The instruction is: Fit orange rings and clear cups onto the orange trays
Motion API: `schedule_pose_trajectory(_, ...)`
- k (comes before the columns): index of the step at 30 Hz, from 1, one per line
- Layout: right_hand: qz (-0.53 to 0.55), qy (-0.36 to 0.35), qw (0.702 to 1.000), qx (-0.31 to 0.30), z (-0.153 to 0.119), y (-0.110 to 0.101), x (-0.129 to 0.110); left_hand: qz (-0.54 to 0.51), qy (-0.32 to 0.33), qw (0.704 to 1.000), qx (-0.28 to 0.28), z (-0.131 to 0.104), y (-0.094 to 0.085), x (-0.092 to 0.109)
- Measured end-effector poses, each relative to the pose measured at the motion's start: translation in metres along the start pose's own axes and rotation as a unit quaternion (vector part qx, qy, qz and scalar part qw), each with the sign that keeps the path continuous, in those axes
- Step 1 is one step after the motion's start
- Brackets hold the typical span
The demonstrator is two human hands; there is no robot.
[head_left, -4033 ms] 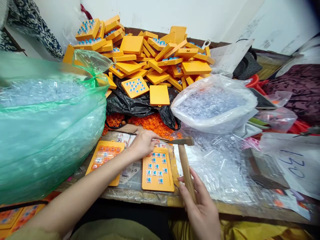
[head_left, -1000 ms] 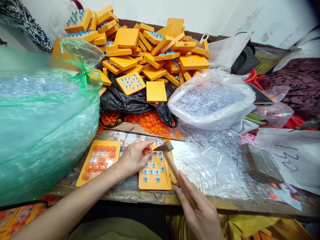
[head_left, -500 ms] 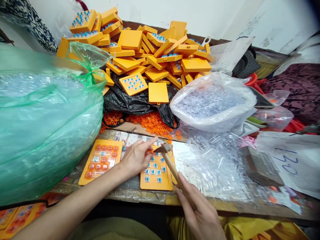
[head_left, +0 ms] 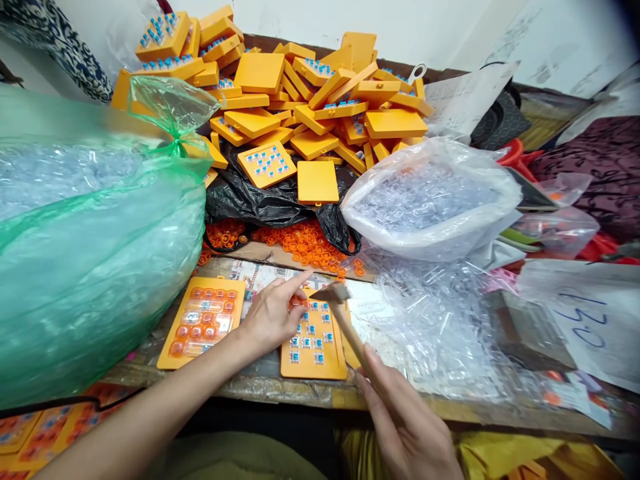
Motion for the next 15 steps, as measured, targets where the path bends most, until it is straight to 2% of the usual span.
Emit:
schedule_pose_trajectory(4,-0.004,0.016,0.999,-0.032,-0.005,0.012,0.005,0.006,-0.002,1.000,-0.003,-0.001,0.002,0.000)
schedule_pose_trajectory(8,0.015,0.057,0.998,0.020,-0.007,0.005,0.013,-0.009,-0.021,1.000,-0.010,0.000,0.002,-0.003)
schedule_pose_trajectory(11,0.024,0.149,0.986,0.073,-0.009,0.000,0.032,-0.021,-0.056,0.998,-0.027,0.013,0.000,-0.012)
schedule_pose_trajectory(15,0.074,0.282,0.951,0.100,-0.015,0.006,0.059,0.086,-0.006,0.996,0.005,0.053,-0.010,-0.012)
Point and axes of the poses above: each hand's wrist, its own z-axis towards the middle knuckle, its own y-axis out of the palm, x = y × z, the point moved 10 cm from there along z, towards the middle knuckle, and after that the axes turned 14 degrees about x, right-handed, at the moved point
